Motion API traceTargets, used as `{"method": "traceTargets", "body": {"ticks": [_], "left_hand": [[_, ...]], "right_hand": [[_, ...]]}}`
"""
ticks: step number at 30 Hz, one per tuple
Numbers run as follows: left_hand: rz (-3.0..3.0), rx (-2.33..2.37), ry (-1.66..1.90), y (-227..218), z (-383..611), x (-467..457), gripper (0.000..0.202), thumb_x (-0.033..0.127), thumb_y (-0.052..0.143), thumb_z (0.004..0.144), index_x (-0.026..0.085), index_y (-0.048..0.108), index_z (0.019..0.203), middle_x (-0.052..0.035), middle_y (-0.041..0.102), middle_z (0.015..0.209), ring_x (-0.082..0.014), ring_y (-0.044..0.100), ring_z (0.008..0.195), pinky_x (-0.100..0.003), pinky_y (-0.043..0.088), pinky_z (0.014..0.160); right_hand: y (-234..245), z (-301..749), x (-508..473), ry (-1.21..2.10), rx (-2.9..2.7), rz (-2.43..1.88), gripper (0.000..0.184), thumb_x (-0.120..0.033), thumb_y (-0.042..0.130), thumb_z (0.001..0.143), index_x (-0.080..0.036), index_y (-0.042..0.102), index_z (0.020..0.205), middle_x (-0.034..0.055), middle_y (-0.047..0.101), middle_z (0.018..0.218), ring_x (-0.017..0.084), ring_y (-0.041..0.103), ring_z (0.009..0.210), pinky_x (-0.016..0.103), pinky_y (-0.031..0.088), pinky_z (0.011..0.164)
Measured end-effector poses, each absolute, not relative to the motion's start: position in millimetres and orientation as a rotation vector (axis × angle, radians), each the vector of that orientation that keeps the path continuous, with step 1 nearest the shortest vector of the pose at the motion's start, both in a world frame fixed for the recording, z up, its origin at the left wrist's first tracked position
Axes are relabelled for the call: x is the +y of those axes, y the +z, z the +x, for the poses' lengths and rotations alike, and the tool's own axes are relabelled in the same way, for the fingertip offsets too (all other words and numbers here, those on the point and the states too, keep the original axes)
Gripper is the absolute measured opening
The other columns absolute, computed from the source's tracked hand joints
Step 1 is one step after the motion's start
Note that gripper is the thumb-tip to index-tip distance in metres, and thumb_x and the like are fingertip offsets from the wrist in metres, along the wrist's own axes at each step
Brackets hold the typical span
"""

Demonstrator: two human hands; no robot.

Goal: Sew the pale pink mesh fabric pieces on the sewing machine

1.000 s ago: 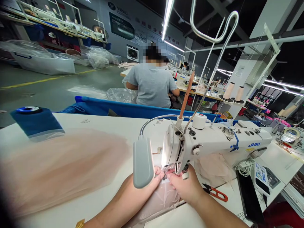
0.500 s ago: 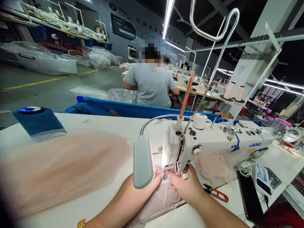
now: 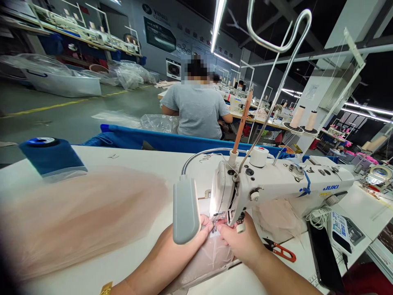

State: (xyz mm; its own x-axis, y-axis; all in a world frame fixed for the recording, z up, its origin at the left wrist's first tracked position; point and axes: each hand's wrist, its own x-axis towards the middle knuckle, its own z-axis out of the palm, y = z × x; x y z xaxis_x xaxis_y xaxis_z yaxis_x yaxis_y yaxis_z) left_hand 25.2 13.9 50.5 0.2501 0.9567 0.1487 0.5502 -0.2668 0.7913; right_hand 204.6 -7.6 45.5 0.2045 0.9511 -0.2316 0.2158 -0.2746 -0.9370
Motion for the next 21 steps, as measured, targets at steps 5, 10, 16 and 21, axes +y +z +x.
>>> {"method": "traceTargets", "body": {"ticks": [5, 10, 16, 21], "left_hand": [[1.911, 1.369, 0.857, 49, 25, 16, 0.021, 0.029, 0.055, 0.09, 0.024, 0.065, 0.072, -0.0021, 0.075, 0.074, -0.0214, 0.069, 0.069, -0.027, 0.05, 0.066], [1.936, 1.379, 0.822, 43, 28, 21, 0.021, 0.026, 0.055, 0.086, 0.025, 0.059, 0.066, -0.0004, 0.07, 0.065, -0.0206, 0.066, 0.062, -0.028, 0.048, 0.063], [1.975, 1.37, 0.814, 42, 28, 22, 0.022, 0.027, 0.052, 0.089, 0.025, 0.054, 0.067, -0.0005, 0.07, 0.067, -0.0198, 0.066, 0.063, -0.027, 0.047, 0.063], [1.992, 1.351, 0.826, 38, 30, 25, 0.025, 0.029, 0.05, 0.089, 0.025, 0.052, 0.065, 0.0006, 0.067, 0.063, -0.0188, 0.061, 0.058, -0.027, 0.046, 0.06]], "right_hand": [[42, 209, -7, 1.163, -1.118, -1.667, 0.024, -0.039, 0.084, 0.073, -0.021, 0.073, 0.083, -0.0008, 0.069, 0.071, 0.022, 0.072, 0.073, 0.029, 0.056, 0.065], [37, 212, -6, 1.172, -1.123, -1.654, 0.027, -0.038, 0.085, 0.074, -0.02, 0.074, 0.091, 0.0006, 0.072, 0.077, 0.023, 0.073, 0.075, 0.029, 0.057, 0.065], [36, 211, -6, 1.161, -1.127, -1.625, 0.032, -0.04, 0.085, 0.075, -0.019, 0.075, 0.097, 0.0017, 0.074, 0.08, 0.022, 0.073, 0.075, 0.029, 0.056, 0.065], [33, 213, -6, 1.166, -1.128, -1.621, 0.035, -0.045, 0.088, 0.072, -0.019, 0.074, 0.091, 0.0, 0.071, 0.075, 0.022, 0.072, 0.075, 0.029, 0.056, 0.066]]}}
